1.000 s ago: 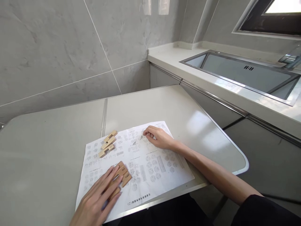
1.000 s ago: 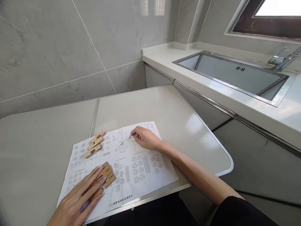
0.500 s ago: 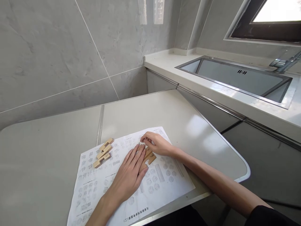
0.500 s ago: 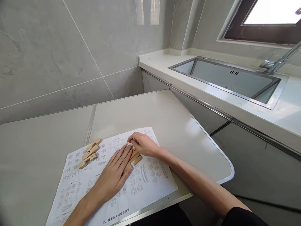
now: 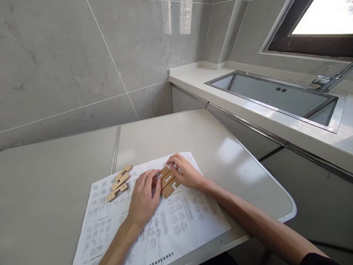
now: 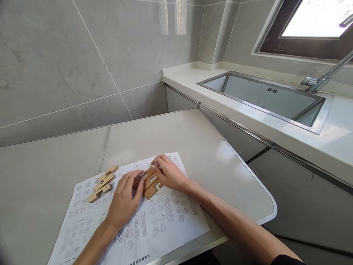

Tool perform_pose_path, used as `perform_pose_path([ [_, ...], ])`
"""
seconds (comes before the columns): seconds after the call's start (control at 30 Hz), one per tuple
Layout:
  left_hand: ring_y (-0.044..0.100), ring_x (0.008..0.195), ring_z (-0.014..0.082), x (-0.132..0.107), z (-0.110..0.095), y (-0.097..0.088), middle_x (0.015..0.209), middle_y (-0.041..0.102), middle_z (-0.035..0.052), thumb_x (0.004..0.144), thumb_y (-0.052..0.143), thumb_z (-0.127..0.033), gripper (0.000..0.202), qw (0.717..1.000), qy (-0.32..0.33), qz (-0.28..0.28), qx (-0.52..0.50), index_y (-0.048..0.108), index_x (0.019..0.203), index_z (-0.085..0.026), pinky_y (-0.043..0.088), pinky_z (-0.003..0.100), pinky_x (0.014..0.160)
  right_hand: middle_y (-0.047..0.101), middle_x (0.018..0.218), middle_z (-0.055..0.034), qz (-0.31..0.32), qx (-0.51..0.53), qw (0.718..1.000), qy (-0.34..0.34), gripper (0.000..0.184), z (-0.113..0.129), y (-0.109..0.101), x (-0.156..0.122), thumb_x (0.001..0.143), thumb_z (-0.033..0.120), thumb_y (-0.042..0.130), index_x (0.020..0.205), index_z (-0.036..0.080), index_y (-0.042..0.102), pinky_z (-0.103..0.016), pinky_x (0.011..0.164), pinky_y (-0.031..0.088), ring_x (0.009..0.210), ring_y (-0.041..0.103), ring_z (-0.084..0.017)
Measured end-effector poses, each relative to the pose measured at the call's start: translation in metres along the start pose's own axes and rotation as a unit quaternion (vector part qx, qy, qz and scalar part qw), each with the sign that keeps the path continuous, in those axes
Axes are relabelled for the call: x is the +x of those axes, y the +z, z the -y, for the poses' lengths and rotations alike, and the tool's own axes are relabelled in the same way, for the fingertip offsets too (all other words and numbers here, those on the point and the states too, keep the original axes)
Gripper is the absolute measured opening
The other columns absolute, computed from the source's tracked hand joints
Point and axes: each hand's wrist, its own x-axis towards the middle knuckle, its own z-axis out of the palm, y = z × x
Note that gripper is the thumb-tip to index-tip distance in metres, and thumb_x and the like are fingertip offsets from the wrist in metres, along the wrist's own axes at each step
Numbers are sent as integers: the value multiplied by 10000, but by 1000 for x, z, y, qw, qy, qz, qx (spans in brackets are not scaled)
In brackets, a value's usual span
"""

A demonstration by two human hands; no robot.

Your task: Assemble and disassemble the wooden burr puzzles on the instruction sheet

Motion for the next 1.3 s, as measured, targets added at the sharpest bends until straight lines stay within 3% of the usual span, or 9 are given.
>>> perform_pose_path([
  [0.17, 672, 923, 266, 15, 14, -1, 1032, 690, 77, 1091, 519, -357, 157, 998, 5, -10, 59, 578, 1067, -213, 536, 440, 824, 680, 1165, -81, -26, -47, 998, 20, 163, -4, 0, 2, 1078, 160, 473, 1107, 257, 600, -384, 864, 558, 971, 674, -221],
  [0.27, 609, 787, 243, 18, 18, -1, 859, 638, 39, 1097, 508, -359, 234, 995, 25, -13, 98, 525, 903, -230, 460, 416, 752, 678, 1019, -61, -40, -82, 995, 31, 135, -6, -4, 3, 1075, 202, 510, 974, 256, 581, -376, 807, 525, 889, 646, -224],
  [0.4, 551, 721, 224, 15, 17, -1, 773, 587, 20, 1101, 510, -361, 322, 992, 42, -22, 119, 470, 805, -240, 410, 397, 713, 636, 782, -18, -4, -117, 993, 22, 319, -10, -14, 5, 1060, 276, 601, 756, 252, 507, -352, 694, 447, 736, 577, -210],
  [0.67, 546, 718, 216, 12, 19, -3, 793, 601, 23, 1114, 499, -365, 311, 995, 39, -21, 89, 497, 832, -236, 441, 396, 705, 691, 809, -7, 101, -105, 989, -26, 238, -10, -31, 6, 1036, 406, 719, 867, 244, 678, -334, 707, 464, 744, 625, -193],
  [0.73, 568, 750, 216, 11, 18, -4, 850, 628, 34, 1111, 509, -351, 249, 996, 41, -27, 74, 534, 896, -228, 466, 402, 727, 709, 845, -3, 120, -96, 988, -33, 230, -9, -33, 7, 966, 442, 814, 910, 249, 703, -340, 745, 488, 773, 644, -197],
  [0.87, 613, 881, 223, 7, 12, -6, 1008, 662, 67, 1097, 535, -284, 132, 997, 73, -13, 23, 590, 995, -220, 519, 403, 787, 731, 947, -2, 191, -78, 976, -62, 404, -6, -37, 6, 754, 485, 995, 984, 279, 734, -396, 903, 509, 914, 663, -238],
  [0.93, 615, 907, 226, 5, 8, -6, 1022, 662, 72, 1089, 546, -264, 135, 995, 96, -3, 11, 608, 977, -220, 530, 399, 786, 721, 994, -16, 215, -79, 971, -67, 428, -4, -37, 6, 728, 449, 1016, 1007, 286, 736, -413, 921, 500, 967, 644, -256],
  [1.07, 611, 913, 239, 5, 5, -6, 996, 665, 76, 1062, 595, -281, 138, 993, 120, 6, 17, 629, 946, -215, 536, 406, 770, 692, 960, -8, 227, -79, 969, -55, 398, -2, -37, 5, 726, 371, 1028, 967, 271, 727, -397, 895, 486, 945, 612, -245],
  [1.3, 607, 890, 241, 7, 5, -6, 918, 660, 67, 1039, 591, -253, 178, 990, 129, -15, 52, 595, 867, -207, 530, 414, 768, 685, 920, 6, 236, -65, 968, -51, 395, -3, -36, 5, 733, 419, 1018, 919, 261, 707, -389, 887, 473, 912, 604, -234],
])
